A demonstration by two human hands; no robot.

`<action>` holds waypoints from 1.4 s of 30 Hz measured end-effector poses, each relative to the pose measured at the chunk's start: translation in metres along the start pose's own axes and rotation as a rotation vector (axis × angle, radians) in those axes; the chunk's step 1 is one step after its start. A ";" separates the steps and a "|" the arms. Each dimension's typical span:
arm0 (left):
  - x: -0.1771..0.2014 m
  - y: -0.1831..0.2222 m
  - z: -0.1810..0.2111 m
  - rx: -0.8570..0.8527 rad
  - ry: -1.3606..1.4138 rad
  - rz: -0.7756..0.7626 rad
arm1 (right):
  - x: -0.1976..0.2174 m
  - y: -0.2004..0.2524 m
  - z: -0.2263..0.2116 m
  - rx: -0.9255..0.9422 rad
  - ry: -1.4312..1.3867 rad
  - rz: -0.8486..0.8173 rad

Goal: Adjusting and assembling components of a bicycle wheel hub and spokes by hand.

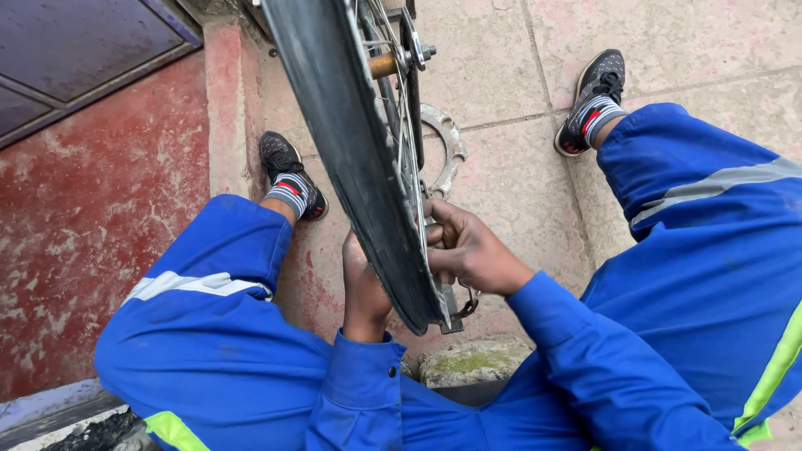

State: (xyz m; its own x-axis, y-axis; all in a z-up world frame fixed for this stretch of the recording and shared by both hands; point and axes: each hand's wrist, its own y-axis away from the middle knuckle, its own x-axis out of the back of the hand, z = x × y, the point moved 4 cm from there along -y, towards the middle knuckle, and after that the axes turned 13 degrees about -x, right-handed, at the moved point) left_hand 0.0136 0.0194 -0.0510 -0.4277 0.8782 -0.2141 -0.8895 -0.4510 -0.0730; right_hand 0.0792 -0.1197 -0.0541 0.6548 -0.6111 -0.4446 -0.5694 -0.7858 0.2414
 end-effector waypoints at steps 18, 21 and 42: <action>0.005 -0.014 -0.038 0.008 -0.003 -0.001 | -0.014 0.003 -0.031 -0.076 0.733 0.381; 0.049 -0.019 -0.130 0.022 -0.001 -0.010 | 0.005 0.007 -0.027 -0.149 0.422 0.091; 0.110 -0.015 -0.175 0.018 0.000 -0.014 | -0.009 0.006 -0.019 -0.013 0.366 0.183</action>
State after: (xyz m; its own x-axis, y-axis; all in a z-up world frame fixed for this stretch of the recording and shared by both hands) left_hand 0.0077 0.0945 -0.2444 -0.4154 0.8842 -0.2136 -0.8981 -0.4360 -0.0581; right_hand 0.0798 -0.1208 -0.0323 0.6785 -0.7323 -0.0575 -0.6880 -0.6610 0.2994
